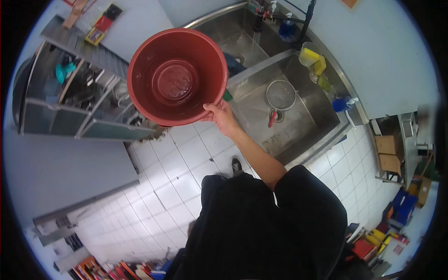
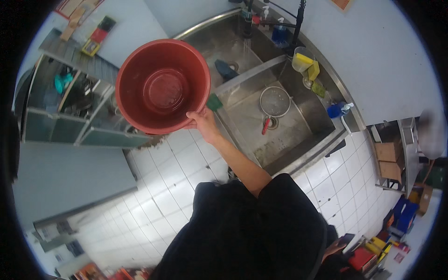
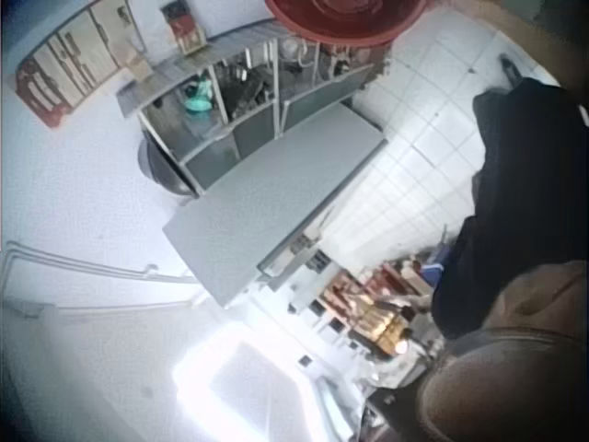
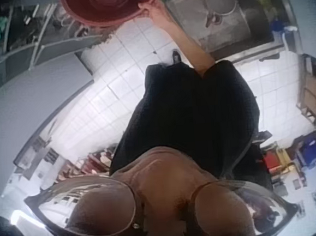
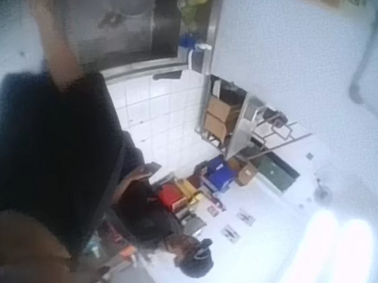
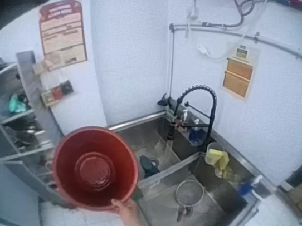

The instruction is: Cleaning a wok, rinsing a cloth, and preparing a bucket of cleaning solution.

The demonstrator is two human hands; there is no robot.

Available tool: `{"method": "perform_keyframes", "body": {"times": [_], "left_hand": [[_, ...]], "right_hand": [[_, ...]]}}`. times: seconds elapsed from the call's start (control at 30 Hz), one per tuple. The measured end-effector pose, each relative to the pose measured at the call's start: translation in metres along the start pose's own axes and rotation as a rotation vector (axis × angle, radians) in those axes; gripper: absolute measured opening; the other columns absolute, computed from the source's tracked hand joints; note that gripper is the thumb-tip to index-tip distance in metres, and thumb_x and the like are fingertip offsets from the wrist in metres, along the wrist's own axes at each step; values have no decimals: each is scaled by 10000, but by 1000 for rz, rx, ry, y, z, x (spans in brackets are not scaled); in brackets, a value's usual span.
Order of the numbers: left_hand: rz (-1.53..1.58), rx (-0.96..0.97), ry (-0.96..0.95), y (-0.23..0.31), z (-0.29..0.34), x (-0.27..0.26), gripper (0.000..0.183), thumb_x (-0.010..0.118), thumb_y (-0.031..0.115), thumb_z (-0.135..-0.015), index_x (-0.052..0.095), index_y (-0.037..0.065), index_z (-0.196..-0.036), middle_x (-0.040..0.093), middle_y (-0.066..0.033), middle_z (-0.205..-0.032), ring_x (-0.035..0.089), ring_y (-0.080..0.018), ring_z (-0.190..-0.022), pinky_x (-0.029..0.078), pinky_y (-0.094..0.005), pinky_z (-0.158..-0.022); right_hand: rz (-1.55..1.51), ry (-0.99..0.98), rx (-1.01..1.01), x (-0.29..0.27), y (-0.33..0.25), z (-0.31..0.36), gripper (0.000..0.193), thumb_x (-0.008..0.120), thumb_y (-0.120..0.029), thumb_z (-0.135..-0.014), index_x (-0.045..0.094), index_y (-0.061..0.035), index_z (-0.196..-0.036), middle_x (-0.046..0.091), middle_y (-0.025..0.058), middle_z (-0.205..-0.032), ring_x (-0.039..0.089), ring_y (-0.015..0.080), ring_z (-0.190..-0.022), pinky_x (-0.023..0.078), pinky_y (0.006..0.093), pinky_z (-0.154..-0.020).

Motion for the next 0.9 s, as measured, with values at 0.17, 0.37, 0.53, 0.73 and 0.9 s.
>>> {"method": "perform_keyframes", "body": {"times": [0.17, 0.37, 0.53, 0.73, 0.9], "left_hand": [[676, -772, 192, 4, -188, -96, 266, 545, 210, -893, 608, 37, -1086, 630, -86, -1005, 599, -212, -949, 485, -340, -813], [955, 86, -133, 323, -546, -254, 601, 510, 465, -954, 261, 155, -1405, 386, -152, -1421, 544, -357, -1140, 443, -482, -931], [796, -89, -324, 448, -705, -233, 818, 642, 466, -873, 125, 147, -1421, 387, -176, -1380, 559, -358, -1114, 535, -460, -809], [909, -112, -255, 420, -835, -182, 641, 597, 86, -771, 336, 122, -1356, 472, -124, -1233, 582, -312, -1008, 564, -488, -785], [712, -138, -249, 441, -879, -174, 544, 600, 97, -779, 418, 152, -1289, 499, -64, -1161, 579, -264, -945, 565, -458, -767]], "right_hand": [[-26, 159, -238, 8, -31, -79, 275, 584, -57, -872, 488, 32, -1114, 636, 137, -957, 687, 237, -793, 615, 351, -669], [21, 302, -393, 30, -48, -143, 287, 597, -77, -883, 501, 37, -1129, 641, 161, -994, 688, 247, -792, 613, 349, -683], [92, 372, -372, 24, -70, -175, 244, 608, -157, -914, 544, 19, -1071, 657, 153, -992, 687, 220, -816, 595, 341, -745], [488, 203, -169, -47, -99, -206, 508, 570, -359, -941, 398, -56, -1310, 575, 111, -1244, 630, 252, -1049, 525, 374, -838], [363, 1149, -474, -324, -161, -137, 459, 504, -212, -914, 347, -73, -1322, 641, 142, -1130, 672, 241, -834, 492, 332, -614]]}}
Point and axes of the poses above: each hand's wrist, its own z-axis away from the middle knuckle, its own x-axis out of the palm, y = z × x, the point moved 8 cm from there along -z, towards the middle knuckle
